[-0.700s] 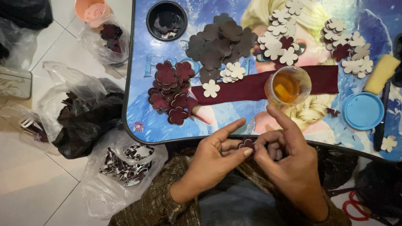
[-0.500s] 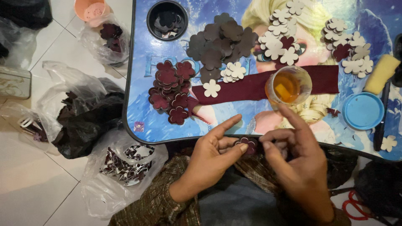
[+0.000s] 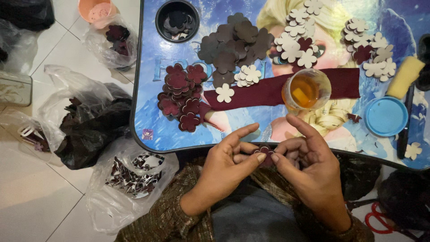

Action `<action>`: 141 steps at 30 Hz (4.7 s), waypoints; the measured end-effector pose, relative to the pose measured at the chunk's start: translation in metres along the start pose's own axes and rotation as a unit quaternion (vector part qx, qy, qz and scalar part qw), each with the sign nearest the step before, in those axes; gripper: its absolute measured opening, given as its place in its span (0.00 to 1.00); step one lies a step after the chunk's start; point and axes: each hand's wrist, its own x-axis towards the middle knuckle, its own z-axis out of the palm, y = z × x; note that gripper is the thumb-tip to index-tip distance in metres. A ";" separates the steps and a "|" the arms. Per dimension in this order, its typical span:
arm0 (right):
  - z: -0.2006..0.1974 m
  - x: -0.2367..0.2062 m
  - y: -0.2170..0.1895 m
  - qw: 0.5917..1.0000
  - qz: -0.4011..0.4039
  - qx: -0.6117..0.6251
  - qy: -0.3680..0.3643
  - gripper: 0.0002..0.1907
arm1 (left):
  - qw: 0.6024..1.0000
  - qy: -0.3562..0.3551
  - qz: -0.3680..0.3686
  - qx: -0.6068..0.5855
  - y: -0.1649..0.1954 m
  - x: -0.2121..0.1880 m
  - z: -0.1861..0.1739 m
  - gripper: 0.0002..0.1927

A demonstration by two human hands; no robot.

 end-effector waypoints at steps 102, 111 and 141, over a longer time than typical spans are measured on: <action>0.003 -0.002 0.006 0.975 -0.185 -0.013 0.126 0.36 | 0.877 0.130 0.175 0.428 0.127 -0.011 -0.041 0.31; -0.015 0.012 0.004 0.952 -0.228 -0.045 0.198 0.29 | 0.700 0.129 0.274 0.647 0.147 0.010 -0.029 0.33; -0.026 0.000 0.014 0.980 -0.156 0.108 0.058 0.20 | 0.999 -0.005 0.025 -0.031 0.050 0.038 0.029 0.24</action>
